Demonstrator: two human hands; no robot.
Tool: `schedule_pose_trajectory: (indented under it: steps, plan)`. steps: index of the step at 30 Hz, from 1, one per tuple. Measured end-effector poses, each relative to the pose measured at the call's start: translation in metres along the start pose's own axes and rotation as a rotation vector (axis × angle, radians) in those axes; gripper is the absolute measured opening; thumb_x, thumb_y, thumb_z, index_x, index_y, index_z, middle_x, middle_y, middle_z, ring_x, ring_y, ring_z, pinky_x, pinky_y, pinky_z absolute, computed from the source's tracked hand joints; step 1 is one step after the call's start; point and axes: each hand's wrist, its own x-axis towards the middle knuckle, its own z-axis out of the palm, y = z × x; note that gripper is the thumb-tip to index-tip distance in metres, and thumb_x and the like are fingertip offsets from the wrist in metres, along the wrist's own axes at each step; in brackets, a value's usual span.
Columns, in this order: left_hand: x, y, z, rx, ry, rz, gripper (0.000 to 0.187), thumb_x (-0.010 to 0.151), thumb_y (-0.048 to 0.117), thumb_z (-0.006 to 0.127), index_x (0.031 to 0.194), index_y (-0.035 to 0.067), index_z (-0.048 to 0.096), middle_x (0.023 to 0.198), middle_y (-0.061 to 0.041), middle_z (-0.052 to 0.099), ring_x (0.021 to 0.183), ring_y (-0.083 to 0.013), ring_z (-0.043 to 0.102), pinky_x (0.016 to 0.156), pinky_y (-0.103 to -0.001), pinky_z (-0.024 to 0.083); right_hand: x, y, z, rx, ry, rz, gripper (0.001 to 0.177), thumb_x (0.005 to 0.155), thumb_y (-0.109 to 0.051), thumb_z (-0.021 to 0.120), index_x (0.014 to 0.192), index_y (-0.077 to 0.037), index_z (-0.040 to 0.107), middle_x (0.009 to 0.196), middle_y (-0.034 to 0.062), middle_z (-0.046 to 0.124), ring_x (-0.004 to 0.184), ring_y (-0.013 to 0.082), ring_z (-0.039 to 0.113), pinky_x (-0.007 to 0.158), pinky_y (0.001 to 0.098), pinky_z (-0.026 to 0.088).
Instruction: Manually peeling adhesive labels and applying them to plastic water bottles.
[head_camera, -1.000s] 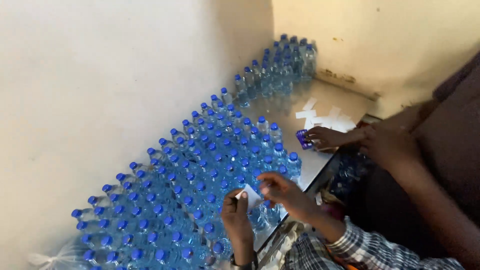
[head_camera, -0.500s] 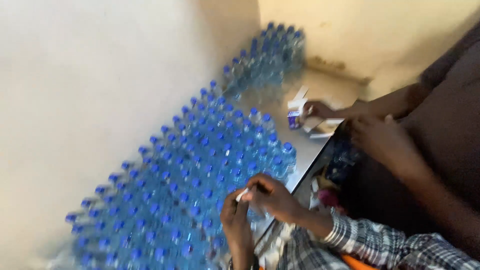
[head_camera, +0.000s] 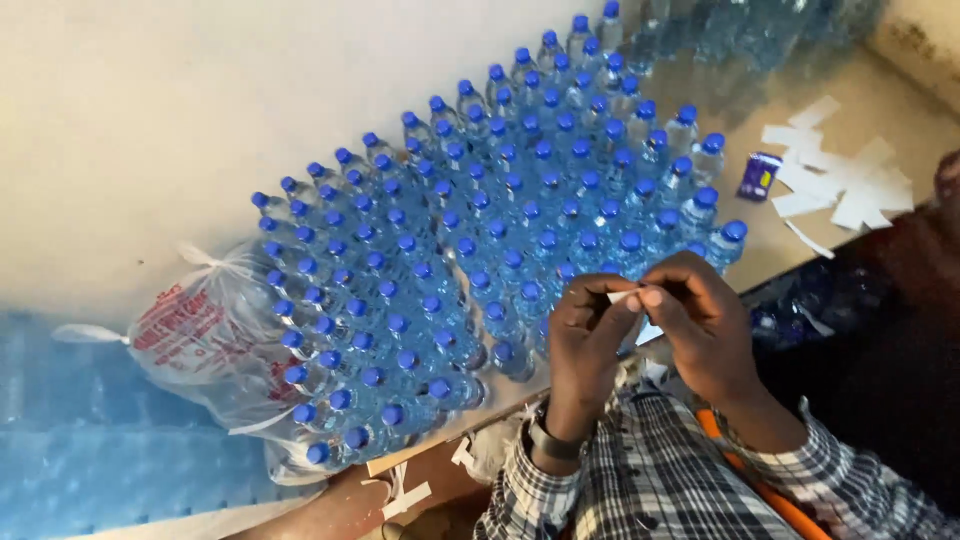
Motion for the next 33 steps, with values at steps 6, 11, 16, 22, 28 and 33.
schedule_pose_trajectory:
  steps: [6, 11, 16, 22, 28, 33]
  plan:
    - [0.004, -0.007, 0.000, -0.001, -0.038, 0.023, 0.011, 0.109, 0.007, 0.075, 0.117, 0.000, 0.072, 0.089, -0.014, 0.072, 0.083, -0.0133, 0.059, 0.075, -0.033, 0.044, 0.006, -0.021, 0.007, 0.045, 0.020, -0.016, 0.023, 0.119, -0.017, 0.057, 0.107, 0.000, 0.068, 0.079, 0.0126, 0.058, 0.070, 0.0157, 0.056, 0.071, 0.0373, 0.055]
    - [0.007, -0.009, -0.003, 0.007, -0.068, 0.043, 0.012, 0.109, 0.008, 0.075, 0.117, 0.001, 0.070, 0.097, -0.015, 0.074, 0.091, -0.0166, 0.065, 0.079, -0.035, 0.048, 0.004, 0.008, -0.006, 0.039, 0.036, -0.026, 0.022, 0.115, -0.018, 0.062, 0.110, 0.002, 0.068, 0.079, 0.0151, 0.061, 0.071, 0.0197, 0.064, 0.070, 0.0394, 0.057]
    - [0.006, -0.016, -0.008, -0.020, -0.107, 0.044, 0.009, 0.113, 0.008, 0.070, 0.118, 0.002, 0.066, 0.106, -0.018, 0.076, 0.099, -0.0220, 0.070, 0.087, -0.038, 0.051, 0.009, 0.004, -0.005, 0.037, 0.044, -0.018, 0.024, 0.118, -0.018, 0.056, 0.109, 0.001, 0.068, 0.074, 0.0119, 0.055, 0.065, 0.0138, 0.053, 0.064, 0.0344, 0.051]
    - [0.009, -0.011, -0.008, -0.037, -0.108, 0.037, 0.007, 0.113, 0.006, 0.069, 0.117, 0.001, 0.065, 0.109, -0.019, 0.076, 0.102, -0.0227, 0.070, 0.089, -0.040, 0.053, 0.013, -0.003, 0.001, -0.027, 0.057, -0.033, 0.024, 0.116, -0.017, 0.060, 0.104, 0.001, 0.070, 0.070, 0.0129, 0.056, 0.063, 0.0139, 0.053, 0.057, 0.0349, 0.049]
    - [0.008, -0.015, -0.005, -0.021, -0.110, 0.081, 0.010, 0.111, 0.006, 0.070, 0.117, 0.000, 0.064, 0.107, -0.019, 0.076, 0.100, -0.0222, 0.070, 0.089, -0.040, 0.053, 0.011, -0.011, 0.002, -0.053, 0.094, -0.027, 0.021, 0.115, -0.017, 0.062, 0.106, -0.002, 0.072, 0.074, 0.0144, 0.060, 0.063, 0.0146, 0.052, 0.061, 0.0349, 0.049]
    - [0.009, -0.017, -0.008, -0.026, -0.050, 0.125, 0.007, 0.111, 0.005, 0.067, 0.116, 0.002, 0.064, 0.108, -0.017, 0.076, 0.100, -0.0220, 0.069, 0.090, -0.039, 0.052, 0.006, 0.011, -0.020, -0.097, 0.212, 0.019, 0.013, 0.114, -0.011, 0.062, 0.108, 0.000, 0.068, 0.082, 0.0139, 0.059, 0.075, 0.0140, 0.052, 0.069, 0.0360, 0.046]
